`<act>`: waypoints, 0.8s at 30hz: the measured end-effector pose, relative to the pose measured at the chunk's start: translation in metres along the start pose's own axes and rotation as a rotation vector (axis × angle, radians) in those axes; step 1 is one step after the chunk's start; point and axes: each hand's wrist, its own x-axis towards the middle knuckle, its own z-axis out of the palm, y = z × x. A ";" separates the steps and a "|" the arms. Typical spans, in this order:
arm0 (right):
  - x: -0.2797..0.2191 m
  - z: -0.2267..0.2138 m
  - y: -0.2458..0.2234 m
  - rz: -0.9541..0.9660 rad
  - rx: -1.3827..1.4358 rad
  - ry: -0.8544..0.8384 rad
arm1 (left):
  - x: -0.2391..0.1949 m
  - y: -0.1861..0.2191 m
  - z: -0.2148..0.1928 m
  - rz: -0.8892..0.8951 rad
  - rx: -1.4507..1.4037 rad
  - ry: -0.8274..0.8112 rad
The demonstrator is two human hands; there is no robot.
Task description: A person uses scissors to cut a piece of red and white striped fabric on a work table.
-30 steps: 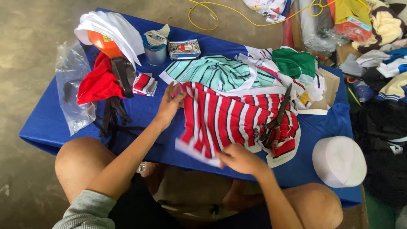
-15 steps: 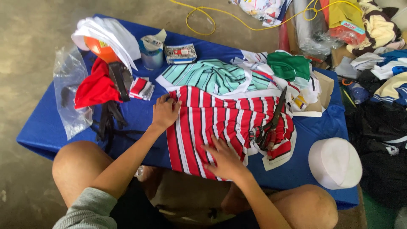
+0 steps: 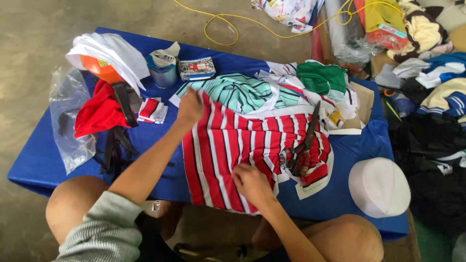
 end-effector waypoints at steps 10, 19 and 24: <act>0.000 -0.076 -0.034 0.017 0.331 0.172 | 0.071 0.063 -0.026 0.146 -0.142 0.094; -0.007 -0.039 -0.017 0.097 -0.113 -0.154 | -0.120 -0.005 0.043 0.393 0.692 -0.115; 0.010 0.022 0.043 0.104 -0.264 0.083 | -0.120 -0.046 0.044 0.241 0.514 -0.408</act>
